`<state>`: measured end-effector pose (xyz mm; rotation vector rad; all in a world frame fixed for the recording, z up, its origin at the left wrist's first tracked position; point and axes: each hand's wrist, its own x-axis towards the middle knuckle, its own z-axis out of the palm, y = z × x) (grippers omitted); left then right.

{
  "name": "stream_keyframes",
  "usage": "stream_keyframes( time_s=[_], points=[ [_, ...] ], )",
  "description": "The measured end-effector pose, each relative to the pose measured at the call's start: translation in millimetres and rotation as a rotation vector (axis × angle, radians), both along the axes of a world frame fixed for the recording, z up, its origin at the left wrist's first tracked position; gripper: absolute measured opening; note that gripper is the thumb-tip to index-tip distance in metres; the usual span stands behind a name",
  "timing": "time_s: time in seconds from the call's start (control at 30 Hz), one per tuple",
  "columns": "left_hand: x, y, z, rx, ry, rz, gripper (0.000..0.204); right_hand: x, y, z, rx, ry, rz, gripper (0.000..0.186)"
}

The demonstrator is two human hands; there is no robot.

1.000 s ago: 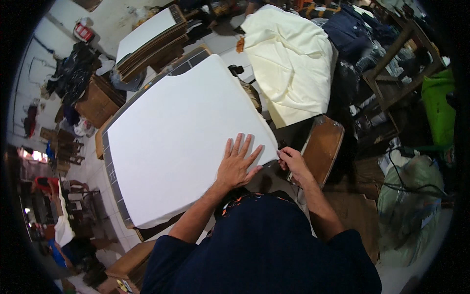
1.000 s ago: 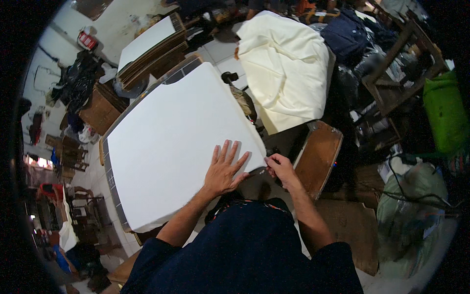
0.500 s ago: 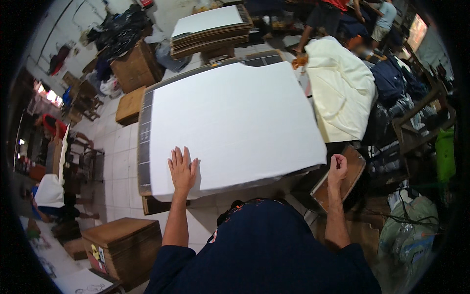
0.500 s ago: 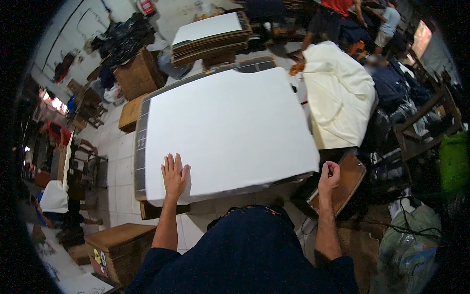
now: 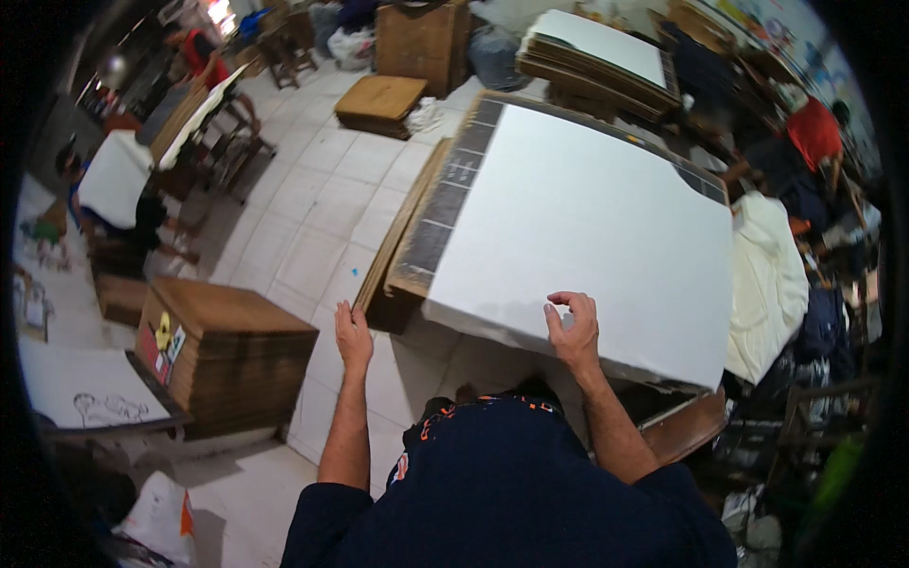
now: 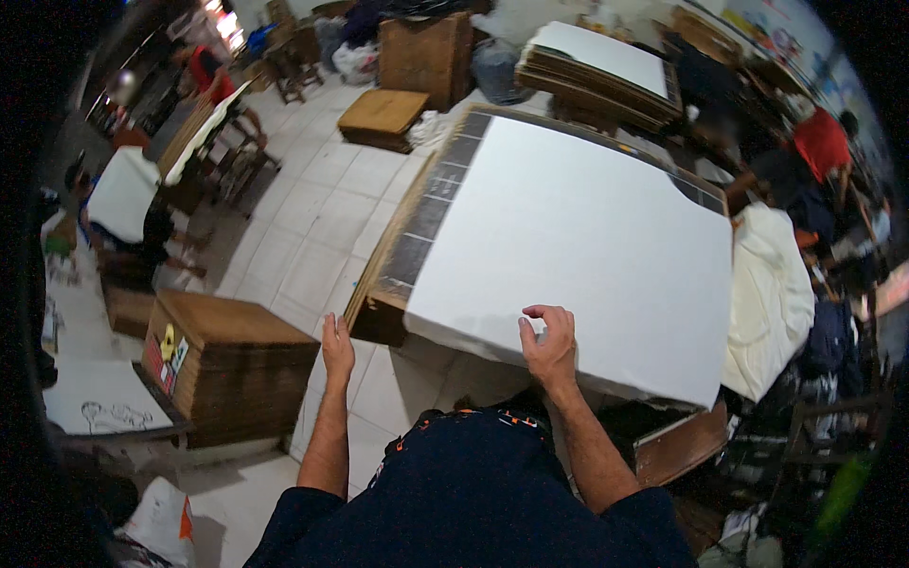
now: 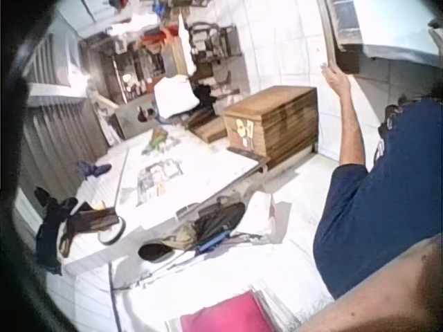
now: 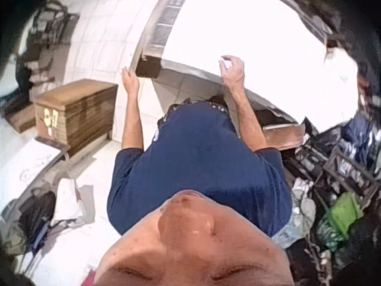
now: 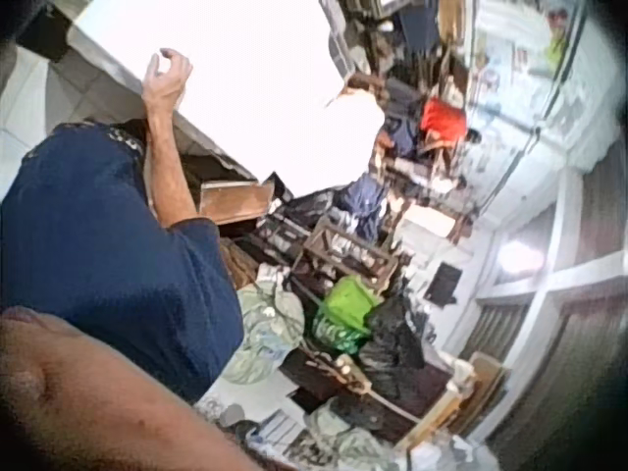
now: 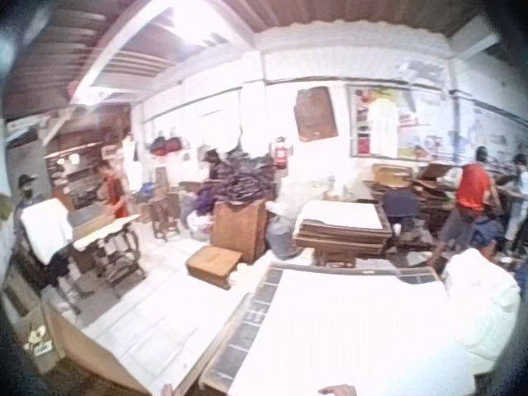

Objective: The person repeatedly places a white cloth over a gridded printing screen, smooths it, and adjusts the edges. They lift and reposition the screen multiple times, then lay the cloth back down and smooth it again. The process is repeated several times throughout the clip.

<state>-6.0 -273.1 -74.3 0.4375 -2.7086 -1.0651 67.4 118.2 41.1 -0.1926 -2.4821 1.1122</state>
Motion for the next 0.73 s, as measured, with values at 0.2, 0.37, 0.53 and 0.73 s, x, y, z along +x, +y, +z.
stream_keyframes(
  time_s=[0.2, 0.37, 0.53, 0.73],
  points=[
    [-16, -73, -54, 0.428, -0.014, 0.265, 0.042, -52, -40, -3, 0.019, -0.061, 0.177, 0.015],
    [-42, -71, -92, 0.512, -0.251, 0.137, 0.037, -109, -55, -4, -0.024, -0.081, 0.245, 0.016],
    [-46, -78, -99, 0.531, -0.223, 0.091, 0.031, -161, -67, -3, -0.144, -0.087, 0.253, 0.017],
    [-59, -84, -94, 0.146, -0.07, 0.155, 0.03, -180, -66, -10, -0.232, -0.176, 0.274, 0.02]
  ],
)
